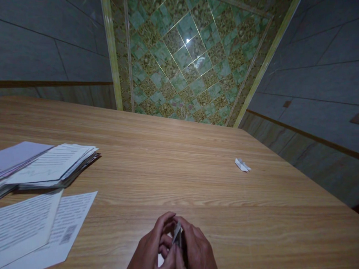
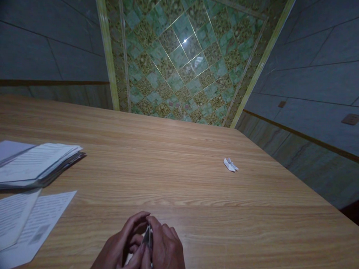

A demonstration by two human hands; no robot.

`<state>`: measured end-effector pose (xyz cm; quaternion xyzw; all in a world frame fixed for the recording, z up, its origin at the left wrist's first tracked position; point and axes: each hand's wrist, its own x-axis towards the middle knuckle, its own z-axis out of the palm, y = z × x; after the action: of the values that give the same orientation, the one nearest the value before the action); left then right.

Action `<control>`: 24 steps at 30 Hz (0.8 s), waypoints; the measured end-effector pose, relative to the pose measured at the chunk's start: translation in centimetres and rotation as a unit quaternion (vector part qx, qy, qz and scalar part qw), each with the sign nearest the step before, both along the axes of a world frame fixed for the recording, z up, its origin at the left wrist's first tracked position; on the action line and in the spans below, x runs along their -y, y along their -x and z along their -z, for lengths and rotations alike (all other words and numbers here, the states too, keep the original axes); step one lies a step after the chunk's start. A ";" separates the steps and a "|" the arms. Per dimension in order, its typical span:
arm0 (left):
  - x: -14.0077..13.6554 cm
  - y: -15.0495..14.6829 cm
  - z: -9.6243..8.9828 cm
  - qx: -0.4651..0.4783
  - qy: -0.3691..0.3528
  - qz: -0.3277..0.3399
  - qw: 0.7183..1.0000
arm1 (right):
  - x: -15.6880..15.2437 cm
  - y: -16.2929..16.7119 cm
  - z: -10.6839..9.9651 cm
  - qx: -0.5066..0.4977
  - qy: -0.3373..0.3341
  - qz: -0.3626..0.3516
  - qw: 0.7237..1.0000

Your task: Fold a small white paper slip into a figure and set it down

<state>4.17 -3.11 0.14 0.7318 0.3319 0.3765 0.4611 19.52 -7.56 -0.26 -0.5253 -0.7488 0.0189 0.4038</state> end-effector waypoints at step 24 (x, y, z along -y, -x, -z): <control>-0.1 0.3 0.9 0.032 0.011 -0.024 0.999 | 0.2 0.2 -0.7 -0.037 0.017 0.011 0.999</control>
<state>3.85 -3.01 -0.78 0.7061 0.3386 0.4066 0.4705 19.29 -7.78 0.40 -0.5391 -0.7272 0.0461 0.4224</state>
